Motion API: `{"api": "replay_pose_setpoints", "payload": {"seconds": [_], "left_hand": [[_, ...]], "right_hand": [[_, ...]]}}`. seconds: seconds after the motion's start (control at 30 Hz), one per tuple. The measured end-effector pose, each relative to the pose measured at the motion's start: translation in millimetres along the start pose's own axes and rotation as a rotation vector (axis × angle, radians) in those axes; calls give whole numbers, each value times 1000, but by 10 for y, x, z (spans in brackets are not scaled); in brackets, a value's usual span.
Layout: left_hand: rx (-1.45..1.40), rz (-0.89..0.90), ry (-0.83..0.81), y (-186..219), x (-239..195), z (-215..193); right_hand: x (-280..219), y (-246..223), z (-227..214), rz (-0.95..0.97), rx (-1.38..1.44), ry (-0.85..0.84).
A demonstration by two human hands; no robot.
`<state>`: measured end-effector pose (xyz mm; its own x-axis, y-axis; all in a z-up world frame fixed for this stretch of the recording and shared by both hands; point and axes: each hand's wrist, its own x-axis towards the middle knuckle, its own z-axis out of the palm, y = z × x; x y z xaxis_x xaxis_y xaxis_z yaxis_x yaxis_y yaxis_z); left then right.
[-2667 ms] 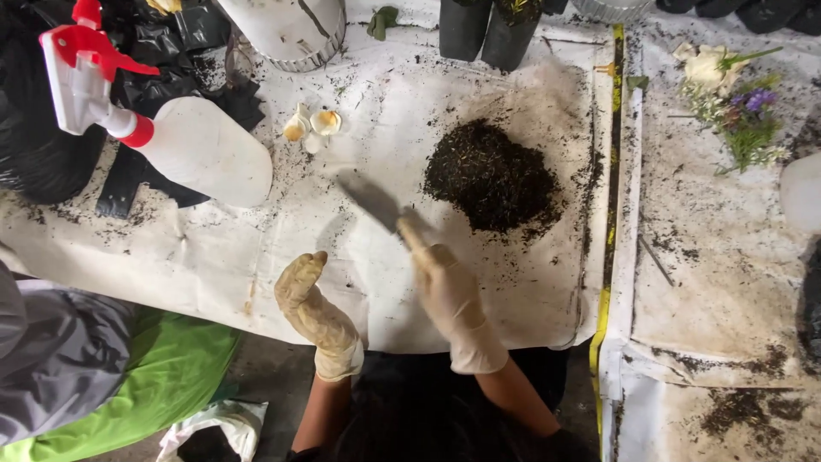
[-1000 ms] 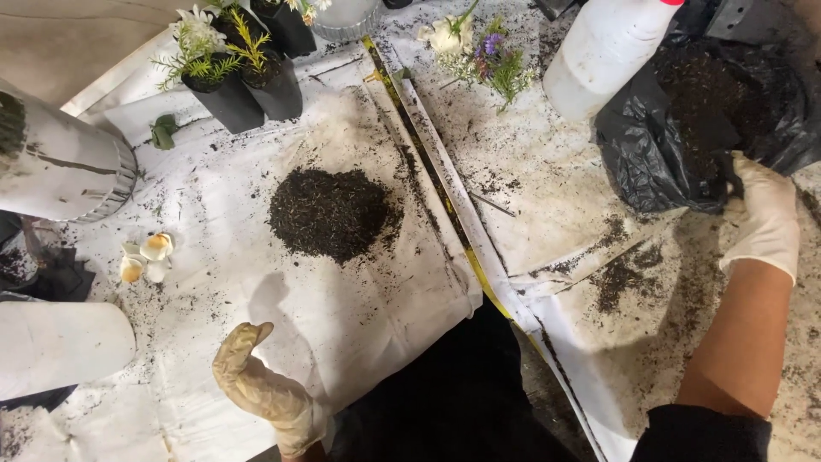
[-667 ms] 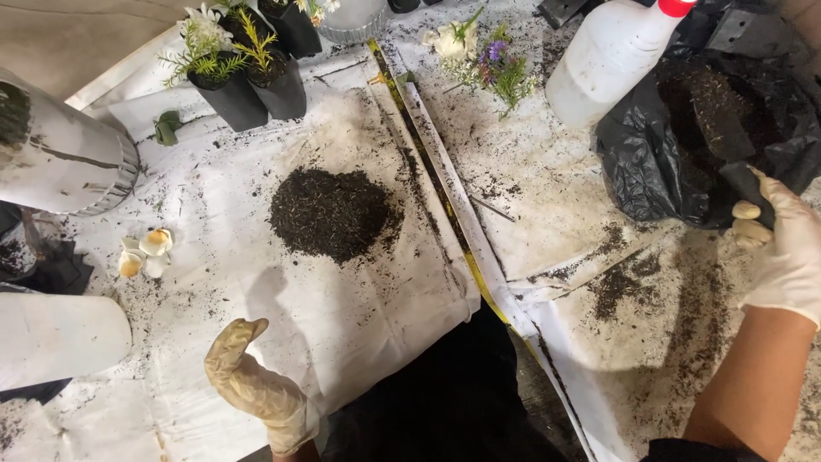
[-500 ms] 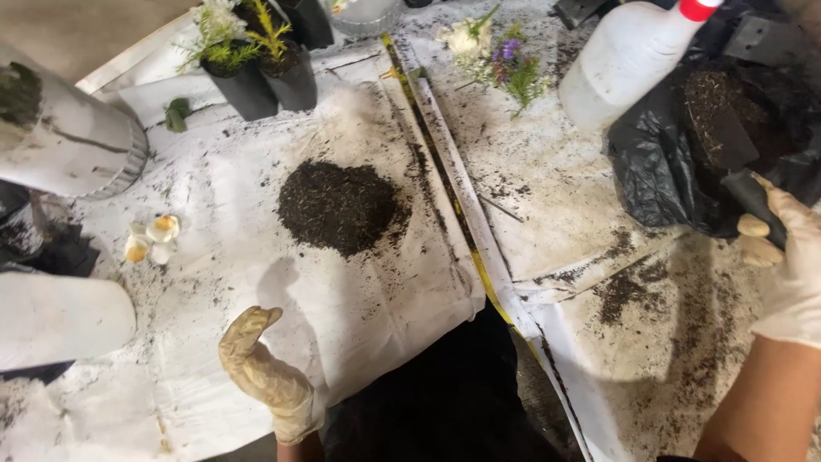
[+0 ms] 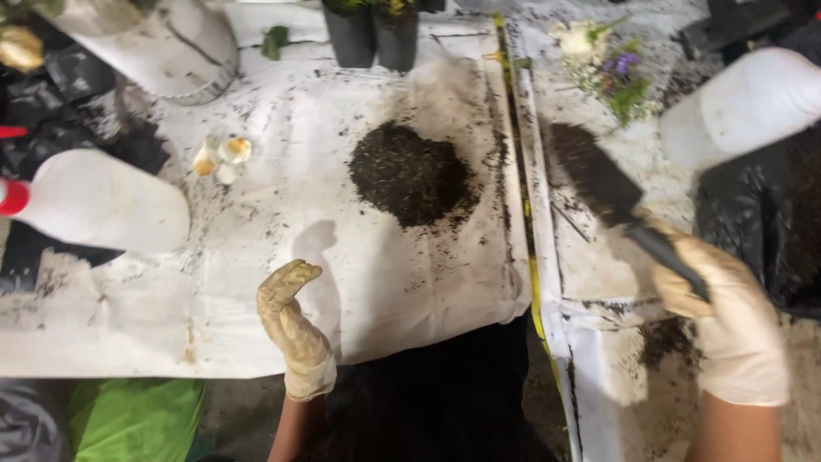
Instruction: The person uses a small trowel to gather and level a pile of soil on a white surface. They then pick up a black plastic nursery bag, fill it with the soil using their hands, and press the soil down to compact it inside the bag.
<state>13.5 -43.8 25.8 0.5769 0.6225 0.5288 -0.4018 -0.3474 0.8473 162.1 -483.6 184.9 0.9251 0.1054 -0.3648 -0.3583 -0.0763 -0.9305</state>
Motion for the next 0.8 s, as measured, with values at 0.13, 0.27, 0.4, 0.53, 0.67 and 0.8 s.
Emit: {"api": "replay_pose_setpoints", "payload": {"seconds": [0.13, 0.27, 0.4, 0.53, 0.67, 0.8], "left_hand": [[35, -57, 67, 128, -1, -162], [31, -128, 90, 67, -14, -395], [81, -103, 90, 127, 5, -482], [127, -73, 99, 147, 32, -526], [116, -74, 80, 103, 26, -533], [77, -48, 81, 106, 71, -417]], "right_hand": [[95, -128, 682, 4, -53, -141], [265, -106, 1269, 126, -129, 11], [440, -8, 1625, 95, -388, -61], [441, 280, 1708, -341, -838, -106], [494, 575, 1503, -772, -1193, 47], [678, 822, 1345, -1089, -1321, 146]]}}
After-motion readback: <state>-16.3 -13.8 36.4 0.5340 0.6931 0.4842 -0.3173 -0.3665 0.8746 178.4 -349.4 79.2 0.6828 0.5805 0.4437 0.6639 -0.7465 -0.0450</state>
